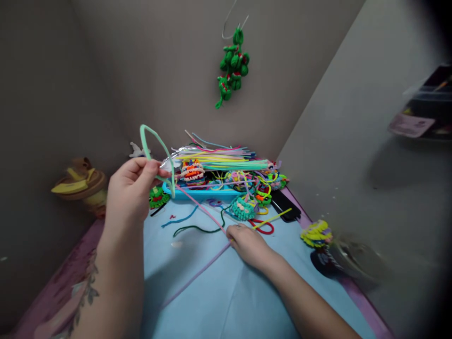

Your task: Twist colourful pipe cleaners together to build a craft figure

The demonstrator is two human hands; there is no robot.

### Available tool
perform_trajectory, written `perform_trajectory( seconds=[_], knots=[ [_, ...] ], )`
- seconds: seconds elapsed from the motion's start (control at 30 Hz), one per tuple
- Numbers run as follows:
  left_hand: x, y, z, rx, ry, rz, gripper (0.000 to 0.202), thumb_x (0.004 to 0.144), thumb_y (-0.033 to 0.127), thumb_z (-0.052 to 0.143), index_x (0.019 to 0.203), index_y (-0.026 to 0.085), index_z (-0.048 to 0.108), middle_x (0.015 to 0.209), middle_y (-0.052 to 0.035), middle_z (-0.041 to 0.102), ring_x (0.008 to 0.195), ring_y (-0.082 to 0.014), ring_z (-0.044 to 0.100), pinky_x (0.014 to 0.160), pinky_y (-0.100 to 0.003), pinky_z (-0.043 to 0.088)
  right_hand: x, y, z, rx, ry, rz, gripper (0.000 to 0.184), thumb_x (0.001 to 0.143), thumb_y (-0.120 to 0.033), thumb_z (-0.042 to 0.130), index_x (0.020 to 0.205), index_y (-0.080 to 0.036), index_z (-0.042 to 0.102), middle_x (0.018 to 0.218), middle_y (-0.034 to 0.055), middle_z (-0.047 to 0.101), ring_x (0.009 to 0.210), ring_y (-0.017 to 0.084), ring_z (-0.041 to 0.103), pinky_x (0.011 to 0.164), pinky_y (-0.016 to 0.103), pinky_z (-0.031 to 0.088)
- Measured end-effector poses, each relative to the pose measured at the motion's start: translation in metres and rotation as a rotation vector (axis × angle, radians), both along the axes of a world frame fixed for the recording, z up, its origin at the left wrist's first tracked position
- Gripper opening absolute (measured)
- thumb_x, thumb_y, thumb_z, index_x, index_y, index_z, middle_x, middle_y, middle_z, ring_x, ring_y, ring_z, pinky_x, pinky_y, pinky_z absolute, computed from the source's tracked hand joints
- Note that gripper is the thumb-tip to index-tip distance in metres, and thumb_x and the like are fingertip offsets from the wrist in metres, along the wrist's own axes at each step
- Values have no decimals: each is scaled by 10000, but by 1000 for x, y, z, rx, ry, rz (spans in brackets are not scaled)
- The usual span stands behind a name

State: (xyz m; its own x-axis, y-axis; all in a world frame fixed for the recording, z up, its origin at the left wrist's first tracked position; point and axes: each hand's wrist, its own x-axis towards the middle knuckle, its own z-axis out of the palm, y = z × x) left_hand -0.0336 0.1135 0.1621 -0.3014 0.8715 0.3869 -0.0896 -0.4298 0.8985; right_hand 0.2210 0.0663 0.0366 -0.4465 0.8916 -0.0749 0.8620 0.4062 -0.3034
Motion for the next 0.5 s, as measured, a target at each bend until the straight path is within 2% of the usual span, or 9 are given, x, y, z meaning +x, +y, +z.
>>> perform_trajectory(
  seconds=[0.1, 0.2, 0.33, 0.43, 0.5],
  knots=[
    [-13, -2, 2, 16, 64, 75, 129, 768, 263, 656, 791, 143, 615, 645, 6, 645, 601, -106, 606, 558, -207, 464, 1, -4, 17, 8, 69, -1, 193, 766, -37, 490, 852, -183, 582, 827, 36, 625, 853, 176, 548, 703, 253, 360],
    [-24, -4, 4, 19, 123, 148, 151, 766, 285, 660, 811, 147, 620, 680, 4, 659, 607, -104, 595, 573, -213, 461, 3, -7, 42, 56, 136, -16, 167, 782, -52, 494, 846, -180, 580, 835, 43, 624, 862, 182, 541, 724, 266, 382],
    [-33, -7, 6, -14, 163, 145, 189, 771, 328, 648, 822, 149, 616, 685, -1, 665, 582, -106, 572, 549, -215, 449, 8, -5, 72, 234, 240, -9, 123, 781, -71, 526, 811, -184, 562, 830, 42, 617, 855, 188, 523, 747, 295, 397],
    [-32, -13, 11, -9, 195, 121, 183, 772, 328, 645, 807, 150, 621, 694, 1, 666, 591, -102, 562, 535, -194, 425, 12, 4, 90, 329, 329, -16, 100, 784, -90, 533, 807, -185, 555, 805, 25, 602, 782, 164, 527, 711, 280, 401],
    [-28, -19, 15, 17, 236, 168, 172, 769, 317, 648, 799, 149, 629, 691, 6, 661, 582, -94, 546, 519, -183, 403, 14, 12, 101, 369, 411, -42, 89, 783, -102, 538, 818, -181, 561, 785, 15, 586, 732, 146, 526, 676, 264, 408]
  ],
)
